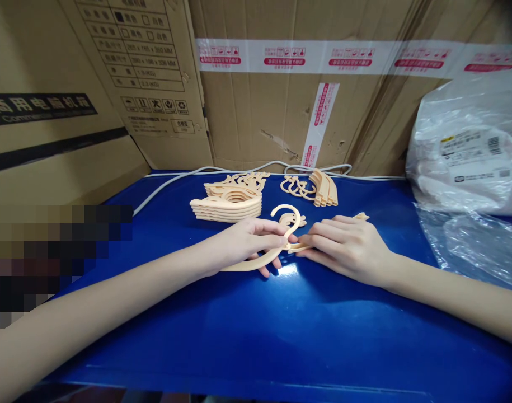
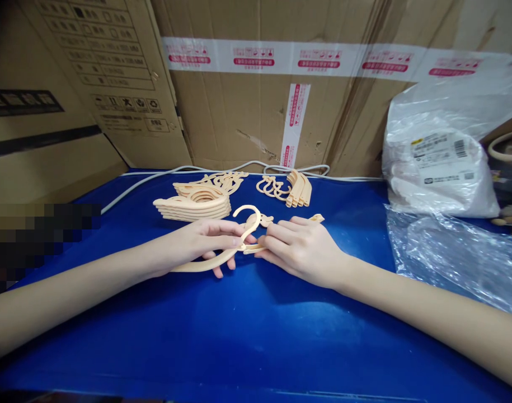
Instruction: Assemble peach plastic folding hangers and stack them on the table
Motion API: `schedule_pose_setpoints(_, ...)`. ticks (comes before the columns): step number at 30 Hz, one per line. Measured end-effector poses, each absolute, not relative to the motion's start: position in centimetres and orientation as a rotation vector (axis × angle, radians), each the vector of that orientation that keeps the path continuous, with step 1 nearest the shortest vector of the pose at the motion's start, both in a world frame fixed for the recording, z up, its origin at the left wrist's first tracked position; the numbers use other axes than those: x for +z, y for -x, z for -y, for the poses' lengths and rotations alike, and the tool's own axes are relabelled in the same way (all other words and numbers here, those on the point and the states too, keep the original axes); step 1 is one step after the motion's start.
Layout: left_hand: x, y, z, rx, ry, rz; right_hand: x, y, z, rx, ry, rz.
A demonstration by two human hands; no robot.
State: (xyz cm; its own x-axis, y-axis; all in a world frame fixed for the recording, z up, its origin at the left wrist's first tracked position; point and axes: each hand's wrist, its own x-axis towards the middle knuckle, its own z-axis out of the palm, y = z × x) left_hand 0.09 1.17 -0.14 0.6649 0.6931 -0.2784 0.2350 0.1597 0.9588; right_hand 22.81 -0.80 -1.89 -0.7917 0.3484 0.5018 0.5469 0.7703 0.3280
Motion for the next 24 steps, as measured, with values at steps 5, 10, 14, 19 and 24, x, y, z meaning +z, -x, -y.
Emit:
schedule_pose_setpoints(5, -0.3, -0.4, -1.2, 0.415, -1.399, -0.859, -1.8, -22.7, 0.9, -0.727, 0.604, 2.532)
schedule_pose_setpoints(10, -0.5, -0.4, -1.3, 0.437, -1.363, -0.868, -1.8, -22.7, 1.0, -0.740, 0.598, 2.520)
schedule_pose_setpoints(14, -0.7, -0.4, -1.3, 0.457, -1.386, -0.832, -1.7, -22.7, 1.1, -0.746, 0.602, 2.515)
schedule_pose_setpoints(19, -1.0, -0.3, -1.3, 0.444, -1.428, -0.787, -1.7, -22.6, 1.1, -0.784, 0.551, 2.501)
schedule_pose_setpoints(24, -1.2, -0.3, -1.3, 0.480, -1.462, -0.738, -1.7, -22.5, 1.2, -0.758, 0.570, 2.497)
